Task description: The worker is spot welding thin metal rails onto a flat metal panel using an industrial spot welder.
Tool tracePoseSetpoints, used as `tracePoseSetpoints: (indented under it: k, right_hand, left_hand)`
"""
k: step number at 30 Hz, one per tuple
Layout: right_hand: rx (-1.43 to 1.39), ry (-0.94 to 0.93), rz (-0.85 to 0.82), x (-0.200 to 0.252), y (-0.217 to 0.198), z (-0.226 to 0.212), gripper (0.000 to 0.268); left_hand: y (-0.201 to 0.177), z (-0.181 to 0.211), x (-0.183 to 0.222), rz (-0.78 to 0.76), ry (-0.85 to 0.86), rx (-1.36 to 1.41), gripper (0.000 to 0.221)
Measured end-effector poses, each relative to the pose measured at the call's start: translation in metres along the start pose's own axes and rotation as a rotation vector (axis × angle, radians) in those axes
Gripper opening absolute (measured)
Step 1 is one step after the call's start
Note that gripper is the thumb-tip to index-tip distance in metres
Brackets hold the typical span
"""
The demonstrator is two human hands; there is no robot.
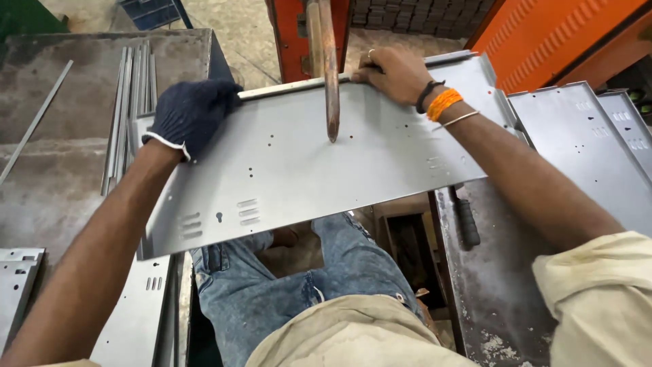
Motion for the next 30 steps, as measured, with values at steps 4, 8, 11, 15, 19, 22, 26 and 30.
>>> tracePoseSetpoints:
  k: [4,8,11,15,19,22,26,30]
  right_hand:
    - [0.116,-0.011,-0.012,0.013,-0.001,-0.002,0.044]
    - [0.125,0.094,-0.053,0.040,0.012,0.010,0.040]
    - [0.103,-0.053,0.139,0.062,-0.002,-0.011,0.041]
    - [0.100,0.117,0.130,0.074,-0.004,-0.010,0.041]
    - [0.076,0.251,0.081,0.081,-0.004,-0.010,0.038]
    - [0.051,0.180,0.158,0.087,-0.013,-0.029,0.031]
    - [0.094,0.249,0.134,0.087,-0.003,-0.018,0.033]
    - [0.064,0.255,0.136,0.087,-0.005,-0.021,0.034]
  left_hand:
    - [-0.044,0.004,0.004,0.105,0.151,-0.078,0.022]
    - [-0.106,-0.038,0.058,0.432,0.099,0.025,0.023]
    - [-0.059,-0.168,0.114,0.553,-0.178,0.431,0.016]
    - [0.057,-0.252,0.172,0.282,-0.516,-0.028,0.023]
    - [0.145,-0.277,0.195,-0.004,-0.651,-0.148,0.044]
    - [0.186,-0.284,0.186,-0.209,-0.669,-0.368,0.062]
    - [0.236,-0.311,0.178,-0.325,-0.685,-0.467,0.058]
    - [0.271,-0.321,0.185,-0.345,-0.877,-0.322,0.046]
Point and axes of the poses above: each hand's wrist, its own x-axis away from the middle knuckle, its own y-axis out of the palm, z = x × y, the point moved 10 cm from there along -x, towards the middle knuckle, and after that the axes turned 8 degrees about -z, right-handed, at the moved point
